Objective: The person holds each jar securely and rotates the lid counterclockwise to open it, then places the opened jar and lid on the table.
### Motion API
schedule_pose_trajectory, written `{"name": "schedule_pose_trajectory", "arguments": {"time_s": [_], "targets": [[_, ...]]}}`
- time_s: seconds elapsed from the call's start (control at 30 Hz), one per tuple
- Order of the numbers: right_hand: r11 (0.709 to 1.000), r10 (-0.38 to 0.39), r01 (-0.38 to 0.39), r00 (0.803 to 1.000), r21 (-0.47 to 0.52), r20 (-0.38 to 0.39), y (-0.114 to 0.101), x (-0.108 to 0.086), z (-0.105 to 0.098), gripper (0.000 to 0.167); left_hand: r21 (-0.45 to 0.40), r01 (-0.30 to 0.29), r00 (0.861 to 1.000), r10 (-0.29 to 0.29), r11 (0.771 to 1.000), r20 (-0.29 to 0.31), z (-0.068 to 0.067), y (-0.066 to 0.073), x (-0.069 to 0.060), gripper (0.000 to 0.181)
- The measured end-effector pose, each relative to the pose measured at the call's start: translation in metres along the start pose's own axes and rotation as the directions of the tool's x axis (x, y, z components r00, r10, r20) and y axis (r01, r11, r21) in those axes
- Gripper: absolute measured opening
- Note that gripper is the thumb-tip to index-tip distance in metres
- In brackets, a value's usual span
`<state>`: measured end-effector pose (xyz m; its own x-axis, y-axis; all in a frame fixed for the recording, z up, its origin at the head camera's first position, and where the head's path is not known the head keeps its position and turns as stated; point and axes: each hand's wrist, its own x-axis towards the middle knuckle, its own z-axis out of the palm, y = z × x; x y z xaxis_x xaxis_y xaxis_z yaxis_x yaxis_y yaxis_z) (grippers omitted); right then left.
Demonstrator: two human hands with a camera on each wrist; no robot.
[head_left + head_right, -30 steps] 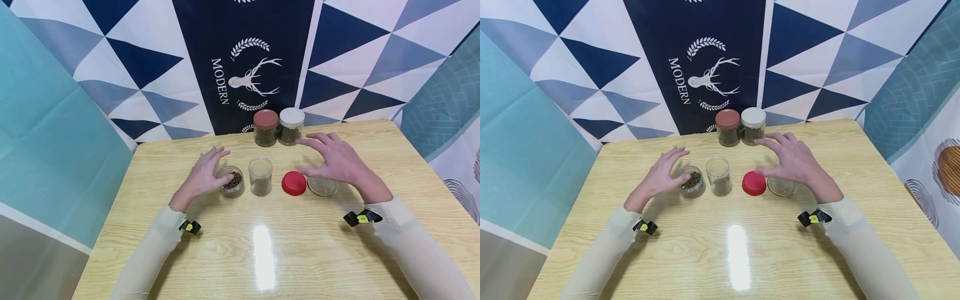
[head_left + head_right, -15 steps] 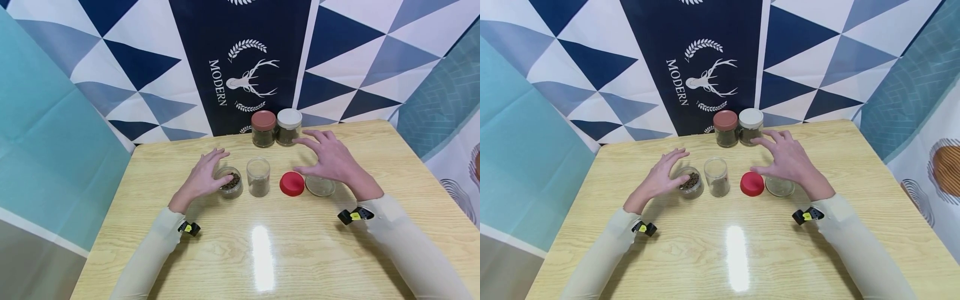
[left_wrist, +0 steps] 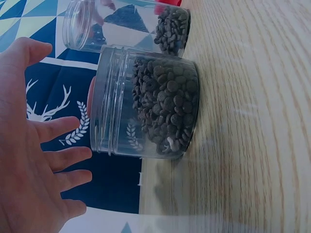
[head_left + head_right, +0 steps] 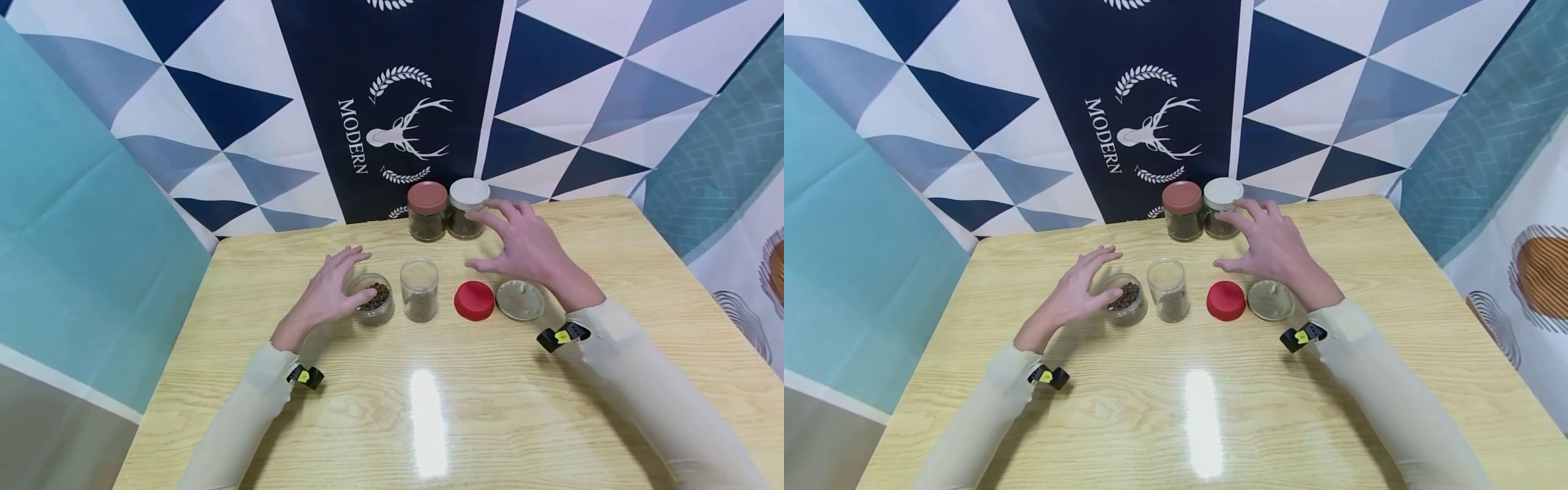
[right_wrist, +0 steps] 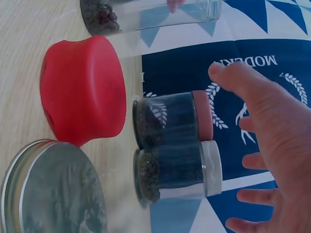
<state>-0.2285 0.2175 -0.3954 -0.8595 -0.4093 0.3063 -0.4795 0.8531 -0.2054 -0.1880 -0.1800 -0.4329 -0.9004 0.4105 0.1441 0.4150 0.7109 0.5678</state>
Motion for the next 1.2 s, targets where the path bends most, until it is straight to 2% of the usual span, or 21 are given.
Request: {"name": "schedule_pose_trajectory", "arguments": {"time_s": [0.43,0.7,1.2], "targets": [[1.0,0.014,-0.015,0.998,-0.013,-0.055,0.005,0.025,0.001,0.084,0.0,-0.025,1.0,0.025,1.0,-0.004,0.001,0.002,0.002,0.076],[0.997,0.082,-0.082,0.996,0.006,-0.025,0.007,0.042,0.003,0.086,0.003,-0.03,1.0,0.03,1.0,-0.007,0.002,0.0,0.001,0.072],[0.987,0.148,-0.15,0.988,0.061,0.031,0.013,0.074,0.009,0.091,0.002,-0.032,0.999,0.032,0.999,-0.005,0.002,-0.002,0.0,0.072]]}}
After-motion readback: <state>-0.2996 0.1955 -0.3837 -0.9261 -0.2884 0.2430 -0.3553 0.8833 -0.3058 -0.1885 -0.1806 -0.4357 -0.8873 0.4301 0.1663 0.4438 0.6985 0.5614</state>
